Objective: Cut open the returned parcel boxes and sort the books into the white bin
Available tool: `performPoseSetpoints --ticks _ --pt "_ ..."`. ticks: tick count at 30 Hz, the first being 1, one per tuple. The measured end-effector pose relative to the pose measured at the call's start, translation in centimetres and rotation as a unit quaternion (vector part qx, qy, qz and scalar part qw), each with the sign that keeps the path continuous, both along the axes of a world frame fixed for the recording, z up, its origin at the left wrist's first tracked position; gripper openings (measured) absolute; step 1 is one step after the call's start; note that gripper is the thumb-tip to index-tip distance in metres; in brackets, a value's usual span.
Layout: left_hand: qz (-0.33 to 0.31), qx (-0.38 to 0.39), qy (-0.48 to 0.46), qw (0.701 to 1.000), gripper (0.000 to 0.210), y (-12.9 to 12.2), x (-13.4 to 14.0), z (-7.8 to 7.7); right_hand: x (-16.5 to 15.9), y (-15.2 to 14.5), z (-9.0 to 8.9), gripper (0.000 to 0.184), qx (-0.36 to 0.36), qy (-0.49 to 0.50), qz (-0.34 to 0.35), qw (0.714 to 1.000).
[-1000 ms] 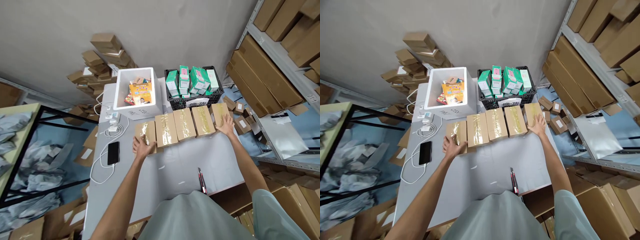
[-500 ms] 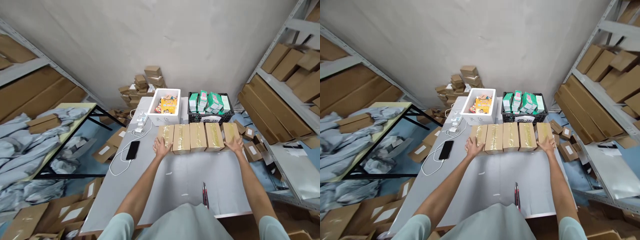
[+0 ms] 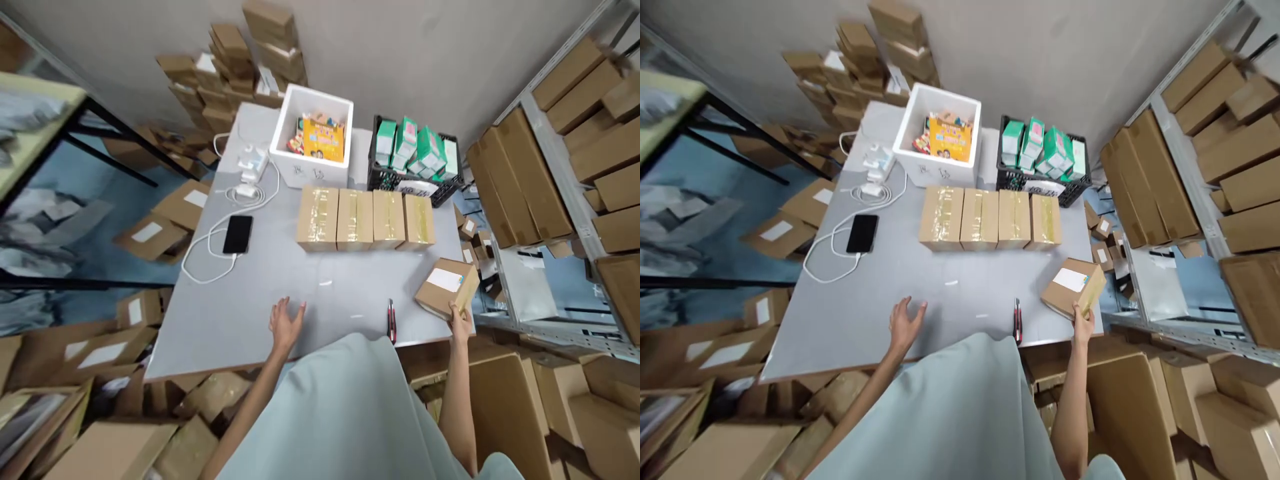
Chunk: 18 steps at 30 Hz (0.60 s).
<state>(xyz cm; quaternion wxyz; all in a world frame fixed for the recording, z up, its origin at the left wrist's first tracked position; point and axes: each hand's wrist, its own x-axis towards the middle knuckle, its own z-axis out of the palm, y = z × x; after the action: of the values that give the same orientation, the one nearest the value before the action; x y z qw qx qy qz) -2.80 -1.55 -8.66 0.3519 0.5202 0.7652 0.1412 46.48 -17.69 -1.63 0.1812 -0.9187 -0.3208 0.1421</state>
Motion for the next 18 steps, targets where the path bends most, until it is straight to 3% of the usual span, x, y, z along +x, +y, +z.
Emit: performPoseSetpoints --ticks 4,6,8,10,14,16,18 --pt "0.026 -0.011 -0.090 0.996 0.063 -1.2 -1.9 0.8 -5.5 -5.5 1.9 0.101 0.042 0.103 -0.130 0.985" --pt "0.008 -0.007 -0.133 0.991 0.060 -0.8 -1.7 1.0 -8.4 -5.7 2.8 0.106 0.062 0.140 -0.097 0.983" --pt "-0.024 -0.001 -0.172 0.985 0.057 0.2 -1.0 1.2 -11.2 -4.2 3.5 0.105 0.050 0.137 0.028 0.989" --pt "-0.057 0.008 -0.219 0.974 0.058 1.7 -0.3 1.7 -14.2 -1.6 3.9 0.106 0.013 0.119 0.184 0.976" --pt "-0.115 0.009 -0.350 0.929 0.074 5.2 0.4 3.0 -19.9 4.2 3.2 0.116 -0.072 0.079 0.450 0.887" --pt "-0.142 0.013 -0.370 0.918 0.075 6.4 0.1 3.3 -22.0 6.2 2.2 0.116 -0.092 0.066 0.534 0.838" --pt "-0.157 0.023 -0.352 0.922 0.071 6.7 -0.6 2.9 -23.1 7.5 1.0 0.117 -0.105 0.061 0.576 0.808"
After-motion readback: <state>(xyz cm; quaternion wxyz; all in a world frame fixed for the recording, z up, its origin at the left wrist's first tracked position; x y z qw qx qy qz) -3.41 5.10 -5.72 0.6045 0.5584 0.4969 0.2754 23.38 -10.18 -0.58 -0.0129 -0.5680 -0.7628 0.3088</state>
